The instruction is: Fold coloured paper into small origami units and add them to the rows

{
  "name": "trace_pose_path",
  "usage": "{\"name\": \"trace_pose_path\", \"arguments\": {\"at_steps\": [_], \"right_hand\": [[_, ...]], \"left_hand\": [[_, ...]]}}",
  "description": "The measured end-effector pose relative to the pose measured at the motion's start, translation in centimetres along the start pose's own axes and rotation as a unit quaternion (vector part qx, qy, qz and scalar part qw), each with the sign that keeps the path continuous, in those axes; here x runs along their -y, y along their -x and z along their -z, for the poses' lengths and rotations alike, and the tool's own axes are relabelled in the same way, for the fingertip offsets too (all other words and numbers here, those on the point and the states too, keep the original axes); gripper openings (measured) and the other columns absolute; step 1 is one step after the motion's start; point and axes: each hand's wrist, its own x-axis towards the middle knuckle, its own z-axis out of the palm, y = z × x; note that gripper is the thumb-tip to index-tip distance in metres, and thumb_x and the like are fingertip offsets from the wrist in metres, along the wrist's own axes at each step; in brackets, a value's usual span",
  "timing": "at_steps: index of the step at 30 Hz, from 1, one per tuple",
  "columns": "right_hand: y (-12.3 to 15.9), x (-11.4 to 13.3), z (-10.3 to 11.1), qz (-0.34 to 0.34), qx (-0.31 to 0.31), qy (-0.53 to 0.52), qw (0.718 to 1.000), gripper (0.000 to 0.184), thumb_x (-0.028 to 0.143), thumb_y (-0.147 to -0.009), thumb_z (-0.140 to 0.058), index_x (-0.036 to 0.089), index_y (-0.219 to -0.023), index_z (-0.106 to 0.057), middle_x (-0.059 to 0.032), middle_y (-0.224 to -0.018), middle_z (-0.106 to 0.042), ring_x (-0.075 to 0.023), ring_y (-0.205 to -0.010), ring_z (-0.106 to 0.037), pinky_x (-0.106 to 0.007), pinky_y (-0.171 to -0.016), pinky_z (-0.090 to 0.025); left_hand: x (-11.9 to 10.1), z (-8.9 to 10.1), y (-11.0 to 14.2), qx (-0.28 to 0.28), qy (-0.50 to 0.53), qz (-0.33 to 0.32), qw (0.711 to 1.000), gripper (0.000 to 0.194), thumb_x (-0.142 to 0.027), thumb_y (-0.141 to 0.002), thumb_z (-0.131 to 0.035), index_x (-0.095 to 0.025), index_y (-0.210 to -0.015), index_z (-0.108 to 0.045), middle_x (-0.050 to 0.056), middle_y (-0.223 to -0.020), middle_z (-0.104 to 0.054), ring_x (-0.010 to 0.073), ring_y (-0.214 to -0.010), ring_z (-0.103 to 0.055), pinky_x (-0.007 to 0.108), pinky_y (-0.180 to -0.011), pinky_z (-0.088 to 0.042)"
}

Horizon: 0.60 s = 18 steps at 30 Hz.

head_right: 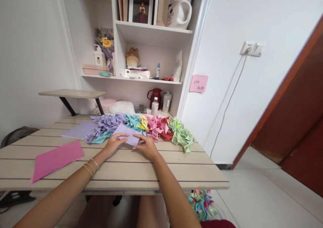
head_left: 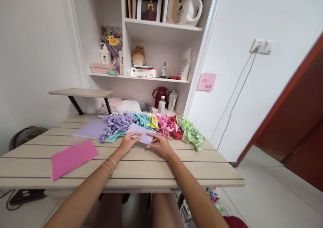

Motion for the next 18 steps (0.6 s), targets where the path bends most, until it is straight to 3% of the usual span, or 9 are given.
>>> {"name": "trace_pose_path", "arguments": {"at_steps": [3, 7, 12, 15, 18], "right_hand": [[-0.05, 0.26, 0.29, -0.001, -0.026, 0.014, 1.0, 0.041, 0.027, -0.062, -0.071, 0.022, -0.103, -0.065, -0.006, -0.103, -0.065, -0.0198, -0.086, -0.06, -0.033, -0.072, -0.051], [-0.15, 0.44, 0.31, -0.021, -0.049, -0.025, 0.998, 0.041, 0.025, -0.056, -0.073, 0.021, -0.096, -0.068, -0.0058, -0.1, -0.065, -0.023, -0.093, -0.058, -0.033, -0.072, -0.05], [-0.07, 0.29, 0.05, -0.059, -0.056, -0.069, 0.994, 0.019, 0.031, -0.063, -0.069, 0.018, -0.076, -0.07, -0.0039, -0.073, -0.067, -0.018, -0.067, -0.06, -0.029, -0.061, -0.049], [-0.05, 0.03, 0.0, -0.072, -0.084, -0.078, 0.991, 0.022, 0.037, -0.066, -0.066, 0.015, -0.068, -0.067, -0.003, -0.064, -0.063, -0.0153, -0.059, -0.057, -0.027, -0.056, -0.047], [-0.14, -0.35, -0.05, -0.083, -0.106, -0.092, 0.987, 0.031, 0.04, -0.063, -0.069, 0.015, -0.08, -0.066, -0.0024, -0.067, -0.062, -0.0143, -0.058, -0.056, -0.026, -0.054, -0.046]], "left_hand": [[-0.12, -0.07, 0.15, 0.017, -0.008, -0.001, 1.0, 0.029, -0.032, -0.059, -0.072, -0.013, -0.081, -0.07, 0.006, -0.078, -0.07, 0.0162, -0.062, -0.061, 0.024, -0.058, -0.046], [-0.08, -0.13, 0.32, 0.033, -0.013, -0.004, 0.999, 0.034, -0.031, -0.056, -0.074, -0.013, -0.085, -0.07, 0.005, -0.078, -0.07, 0.0157, -0.061, -0.06, 0.024, -0.057, -0.046], [0.36, -0.15, 0.2, 0.032, -0.026, -0.025, 0.999, 0.03, -0.032, -0.054, -0.075, -0.015, -0.077, -0.07, 0.005, -0.074, -0.07, 0.0163, -0.057, -0.061, 0.025, -0.053, -0.048], [0.57, -0.33, 0.22, 0.039, -0.025, -0.027, 0.999, 0.025, -0.032, -0.056, -0.074, -0.014, -0.071, -0.068, 0.006, -0.07, -0.07, 0.0192, -0.061, -0.064, 0.027, -0.055, -0.05], [0.66, -0.64, 0.39, 0.044, -0.02, -0.029, 0.998, 0.027, -0.032, -0.061, -0.071, -0.014, -0.079, -0.065, 0.006, -0.069, -0.068, 0.0195, -0.061, -0.065, 0.027, -0.056, -0.051]]}}
